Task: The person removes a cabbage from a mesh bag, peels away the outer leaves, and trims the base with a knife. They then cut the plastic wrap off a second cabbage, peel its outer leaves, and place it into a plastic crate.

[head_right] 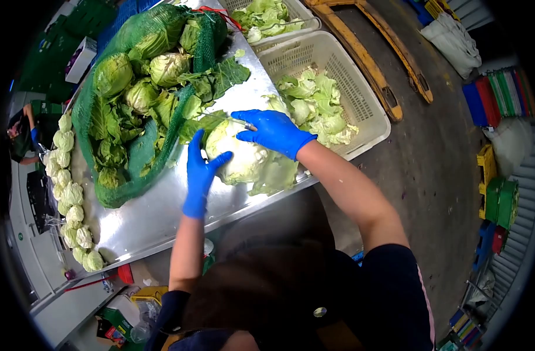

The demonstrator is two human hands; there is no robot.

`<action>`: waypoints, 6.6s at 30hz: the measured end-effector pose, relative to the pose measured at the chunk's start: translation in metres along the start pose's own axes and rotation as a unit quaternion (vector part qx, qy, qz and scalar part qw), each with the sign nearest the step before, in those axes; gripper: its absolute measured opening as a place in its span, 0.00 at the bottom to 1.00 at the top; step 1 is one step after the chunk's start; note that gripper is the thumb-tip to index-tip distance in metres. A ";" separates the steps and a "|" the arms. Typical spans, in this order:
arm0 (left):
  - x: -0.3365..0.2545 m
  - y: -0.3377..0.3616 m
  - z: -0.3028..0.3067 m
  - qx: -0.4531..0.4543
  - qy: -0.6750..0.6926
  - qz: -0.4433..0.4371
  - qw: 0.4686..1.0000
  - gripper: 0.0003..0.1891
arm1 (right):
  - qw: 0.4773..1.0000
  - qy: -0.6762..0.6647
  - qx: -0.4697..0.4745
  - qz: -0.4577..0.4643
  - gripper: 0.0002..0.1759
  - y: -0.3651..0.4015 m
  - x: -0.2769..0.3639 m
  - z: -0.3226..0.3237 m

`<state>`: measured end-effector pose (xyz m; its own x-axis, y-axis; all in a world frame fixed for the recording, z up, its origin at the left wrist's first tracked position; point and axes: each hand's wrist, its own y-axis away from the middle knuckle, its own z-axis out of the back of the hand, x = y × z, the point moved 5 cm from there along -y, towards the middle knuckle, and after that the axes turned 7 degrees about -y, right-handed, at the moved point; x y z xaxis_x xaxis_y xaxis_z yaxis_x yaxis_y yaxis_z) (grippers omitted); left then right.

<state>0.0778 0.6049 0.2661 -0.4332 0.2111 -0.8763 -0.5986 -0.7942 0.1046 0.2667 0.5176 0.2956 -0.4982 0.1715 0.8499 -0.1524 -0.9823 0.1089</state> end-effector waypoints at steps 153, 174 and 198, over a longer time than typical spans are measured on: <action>-0.031 0.014 -0.029 -0.115 -0.214 -0.044 0.969 0.66 | 0.988 -0.044 -0.115 -0.090 0.37 -0.019 -0.023 -0.018; -0.015 -0.025 -0.002 -0.048 -0.158 0.084 0.983 0.69 | 0.964 0.254 -0.043 0.068 0.34 -0.017 -0.003 -0.004; -0.024 0.012 -0.017 -0.061 -0.201 0.027 0.977 0.72 | 0.986 0.119 -0.062 0.103 0.36 0.001 0.007 0.001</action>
<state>0.0916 0.5806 0.2802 -0.7061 0.3548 -0.6128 -0.4940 -0.8668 0.0674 0.2636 0.5177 0.3023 -0.7126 -0.0026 0.7015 -0.1228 -0.9841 -0.1284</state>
